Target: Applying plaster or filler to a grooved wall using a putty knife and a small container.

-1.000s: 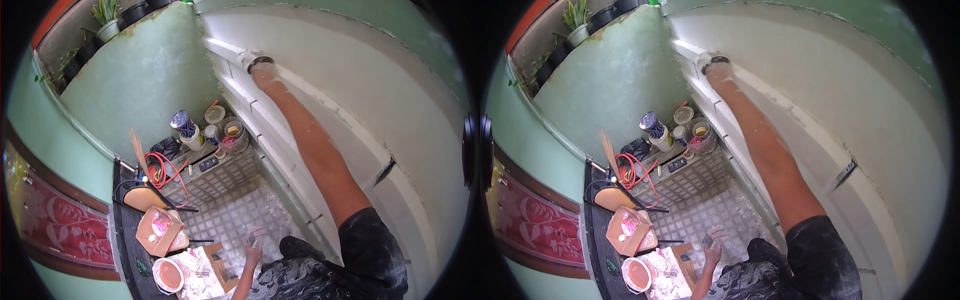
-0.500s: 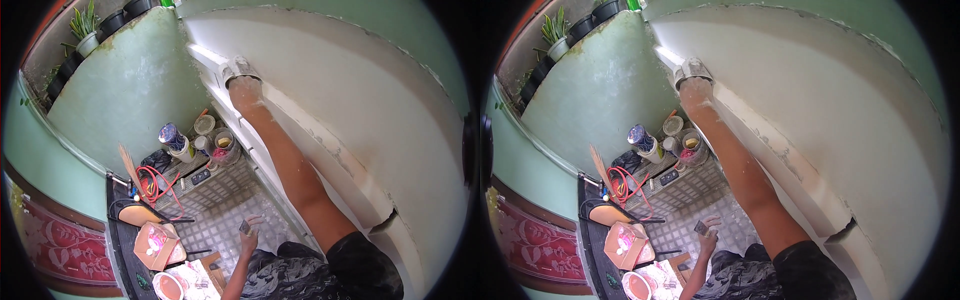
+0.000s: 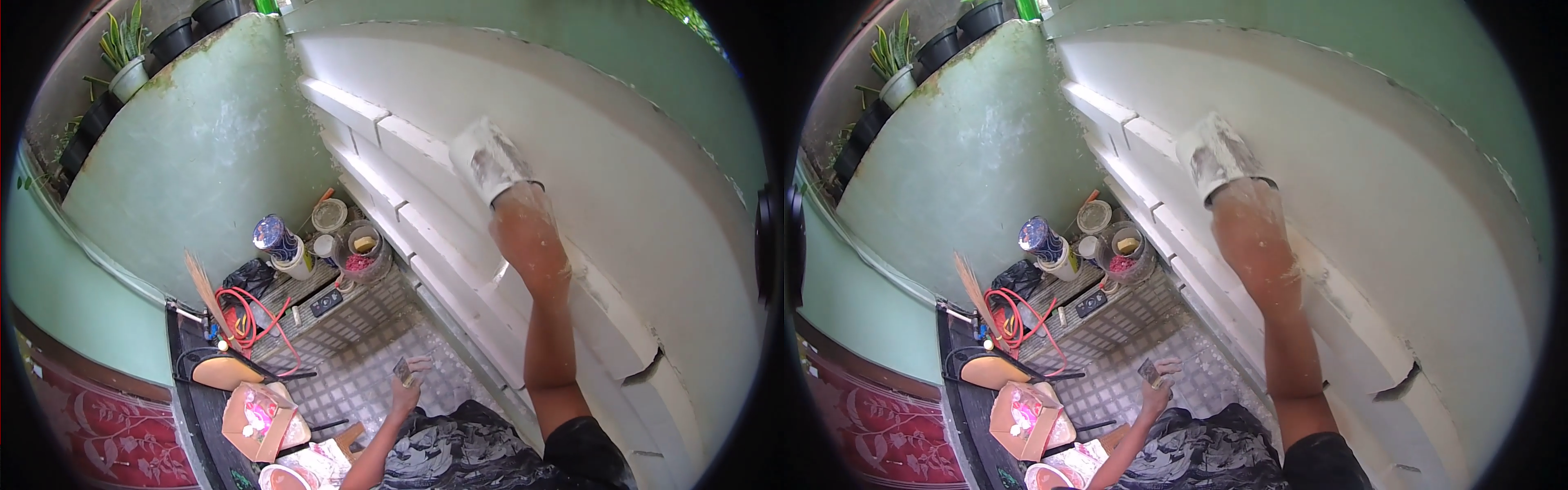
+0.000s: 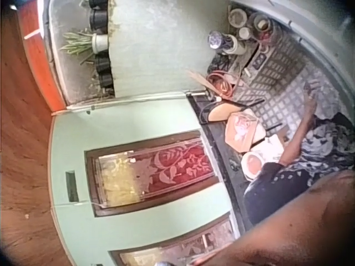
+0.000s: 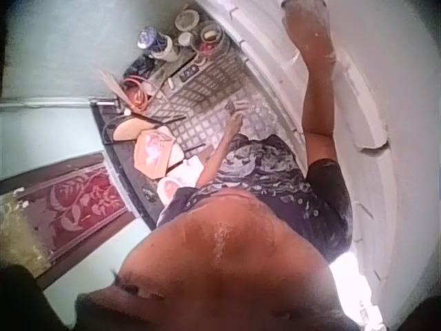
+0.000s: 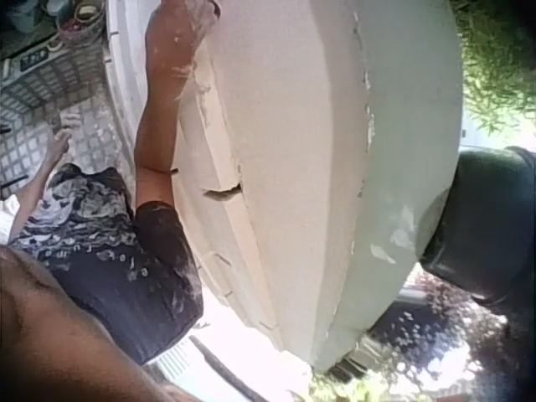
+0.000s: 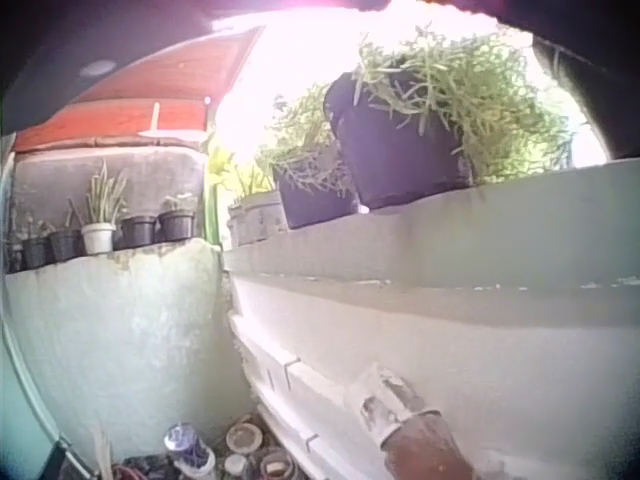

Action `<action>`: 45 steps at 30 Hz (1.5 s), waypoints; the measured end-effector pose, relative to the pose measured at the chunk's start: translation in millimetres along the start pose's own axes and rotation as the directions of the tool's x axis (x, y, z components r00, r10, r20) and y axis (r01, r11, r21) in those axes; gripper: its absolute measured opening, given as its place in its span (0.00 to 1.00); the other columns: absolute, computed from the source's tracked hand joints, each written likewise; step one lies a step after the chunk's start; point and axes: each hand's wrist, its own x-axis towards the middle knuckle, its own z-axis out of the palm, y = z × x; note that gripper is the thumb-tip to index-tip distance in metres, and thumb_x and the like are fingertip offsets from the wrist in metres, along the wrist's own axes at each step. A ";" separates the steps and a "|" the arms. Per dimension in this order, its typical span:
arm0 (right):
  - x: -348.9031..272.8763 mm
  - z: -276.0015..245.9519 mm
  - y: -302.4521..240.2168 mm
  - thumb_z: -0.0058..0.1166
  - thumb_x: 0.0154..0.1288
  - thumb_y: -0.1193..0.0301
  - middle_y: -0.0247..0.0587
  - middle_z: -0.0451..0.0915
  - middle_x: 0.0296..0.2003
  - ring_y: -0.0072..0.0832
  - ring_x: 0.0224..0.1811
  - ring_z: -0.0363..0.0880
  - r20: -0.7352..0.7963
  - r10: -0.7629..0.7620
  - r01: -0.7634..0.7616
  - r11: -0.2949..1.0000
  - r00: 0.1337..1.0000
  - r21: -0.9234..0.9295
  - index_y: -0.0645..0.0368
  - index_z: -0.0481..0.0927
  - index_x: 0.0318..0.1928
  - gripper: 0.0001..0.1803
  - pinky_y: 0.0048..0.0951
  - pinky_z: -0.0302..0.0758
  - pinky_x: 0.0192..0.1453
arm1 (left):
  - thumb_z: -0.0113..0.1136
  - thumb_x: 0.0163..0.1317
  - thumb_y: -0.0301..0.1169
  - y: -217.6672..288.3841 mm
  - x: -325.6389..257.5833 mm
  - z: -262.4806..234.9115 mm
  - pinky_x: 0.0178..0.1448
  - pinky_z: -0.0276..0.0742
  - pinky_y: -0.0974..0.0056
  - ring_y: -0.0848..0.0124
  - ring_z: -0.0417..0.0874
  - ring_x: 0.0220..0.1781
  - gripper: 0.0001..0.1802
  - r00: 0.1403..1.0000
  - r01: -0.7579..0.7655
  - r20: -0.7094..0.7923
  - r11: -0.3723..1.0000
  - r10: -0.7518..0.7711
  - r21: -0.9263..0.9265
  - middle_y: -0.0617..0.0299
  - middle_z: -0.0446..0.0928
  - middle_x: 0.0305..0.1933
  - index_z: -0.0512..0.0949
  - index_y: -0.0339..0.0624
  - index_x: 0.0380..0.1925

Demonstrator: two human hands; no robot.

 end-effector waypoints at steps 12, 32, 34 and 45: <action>14.6 -2.8 -38.2 0.50 0.52 0.80 0.57 0.76 0.47 0.53 0.52 0.72 0.097 0.310 -0.288 0.938 0.946 -0.194 0.66 0.75 0.51 0.22 0.45 0.69 0.58 | 0.49 0.44 0.15 -27.7 14.9 -73.9 0.54 0.72 0.64 0.64 0.78 0.51 0.18 0.999 0.021 0.034 0.998 -0.019 -0.059 0.56 0.79 0.48 0.80 0.37 0.37; 202.4 164.5 1.0 0.46 0.57 0.80 0.65 0.74 0.50 0.55 0.56 0.71 0.185 0.030 -0.043 0.997 0.982 0.067 0.67 0.75 0.51 0.19 0.44 0.66 0.62 | 0.43 0.43 0.16 -29.4 17.8 -175.8 0.54 0.72 0.64 0.67 0.78 0.51 0.20 0.999 0.042 -0.021 0.991 -0.045 -0.128 0.58 0.78 0.49 0.80 0.38 0.36; 212.7 170.7 -6.9 0.47 0.58 0.77 0.64 0.73 0.53 0.53 0.58 0.70 0.070 0.068 -0.074 0.993 0.995 0.094 0.67 0.73 0.53 0.20 0.43 0.66 0.63 | 0.43 0.43 0.16 -34.4 16.6 -184.7 0.55 0.72 0.63 0.66 0.78 0.51 0.20 0.999 0.006 -0.031 0.992 -0.010 -0.124 0.57 0.79 0.49 0.80 0.38 0.35; 232.9 224.4 12.4 0.46 0.58 0.71 0.62 0.77 0.46 0.52 0.51 0.75 0.383 0.013 0.013 0.998 0.924 -0.065 0.70 0.77 0.44 0.17 0.43 0.70 0.58 | 0.46 0.42 0.19 -46.9 8.4 -212.5 0.56 0.73 0.62 0.64 0.78 0.49 0.18 0.982 0.052 -0.173 0.993 -0.071 -0.107 0.53 0.78 0.48 0.78 0.34 0.35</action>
